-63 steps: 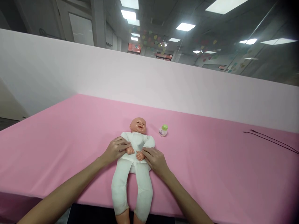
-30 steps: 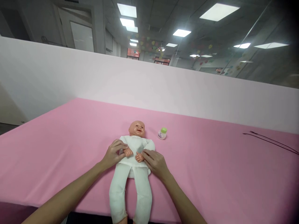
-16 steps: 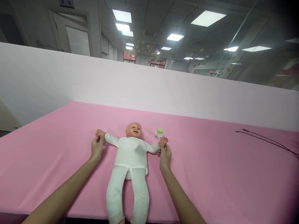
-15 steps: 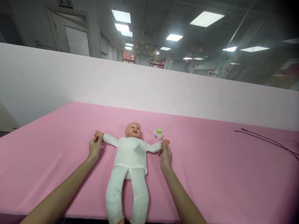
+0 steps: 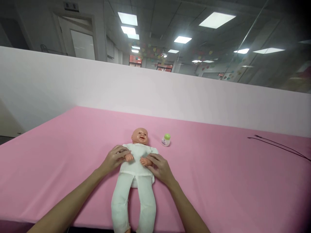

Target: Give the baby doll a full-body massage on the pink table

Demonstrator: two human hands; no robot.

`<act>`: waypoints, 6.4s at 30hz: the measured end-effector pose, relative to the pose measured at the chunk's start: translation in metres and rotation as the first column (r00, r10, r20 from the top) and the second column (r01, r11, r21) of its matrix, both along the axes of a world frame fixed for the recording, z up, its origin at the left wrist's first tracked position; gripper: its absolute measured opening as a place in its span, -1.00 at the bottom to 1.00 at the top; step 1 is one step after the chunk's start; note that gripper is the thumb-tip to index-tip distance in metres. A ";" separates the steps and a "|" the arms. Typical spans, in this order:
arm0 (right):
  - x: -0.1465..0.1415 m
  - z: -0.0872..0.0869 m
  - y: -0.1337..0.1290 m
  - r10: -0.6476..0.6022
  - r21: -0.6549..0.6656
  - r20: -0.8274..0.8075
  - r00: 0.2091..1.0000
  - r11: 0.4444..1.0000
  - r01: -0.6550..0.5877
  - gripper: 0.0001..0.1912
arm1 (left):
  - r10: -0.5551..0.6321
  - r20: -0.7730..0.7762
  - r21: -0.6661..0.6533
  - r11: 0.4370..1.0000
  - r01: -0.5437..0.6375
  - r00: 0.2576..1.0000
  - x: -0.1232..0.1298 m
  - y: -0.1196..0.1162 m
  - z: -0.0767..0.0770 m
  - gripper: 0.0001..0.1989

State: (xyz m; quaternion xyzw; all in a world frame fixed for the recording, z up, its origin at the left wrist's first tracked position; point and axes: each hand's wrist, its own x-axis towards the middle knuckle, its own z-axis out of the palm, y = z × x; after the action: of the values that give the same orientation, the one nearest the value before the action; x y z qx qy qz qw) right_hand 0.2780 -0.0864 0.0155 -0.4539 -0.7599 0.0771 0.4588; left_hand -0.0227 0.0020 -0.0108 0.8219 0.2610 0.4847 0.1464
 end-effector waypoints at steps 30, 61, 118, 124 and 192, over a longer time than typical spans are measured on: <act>0.031 0.000 0.013 -0.339 -0.298 -0.754 0.562 0.940 0.167 -0.53 | 0.467 0.479 -0.633 0.770 -0.076 0.743 -0.011 0.014 0.008 -0.59; 0.059 -0.025 0.029 -0.441 -0.430 -0.847 0.296 0.897 0.106 -0.54 | 0.620 0.459 -0.776 0.628 -0.053 0.636 -0.021 0.021 -0.001 -0.52; 0.006 -0.011 -0.004 0.138 -0.358 -0.240 0.961 0.908 -0.220 -0.74 | -0.058 -0.047 -0.068 0.996 0.055 0.997 0.013 -0.010 -0.010 -0.81; 0.013 -0.016 0.011 -0.060 -0.367 -0.535 0.843 0.915 -0.168 -0.55 | 0.102 0.126 -0.297 0.953 -0.060 0.987 0.017 -0.010 -0.003 -0.82; 0.024 -0.030 0.023 -0.169 -0.316 -0.786 0.595 0.937 -0.152 -0.57 | 0.323 0.422 -0.525 0.849 -0.062 0.847 0.008 -0.001 -0.010 -0.60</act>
State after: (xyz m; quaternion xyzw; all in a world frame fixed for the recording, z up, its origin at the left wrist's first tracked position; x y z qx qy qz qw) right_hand 0.3020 -0.0630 -0.0148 -0.4478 -0.4426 0.4048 0.6631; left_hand -0.0144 0.0015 -0.0211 0.5729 0.4133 0.6084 0.3616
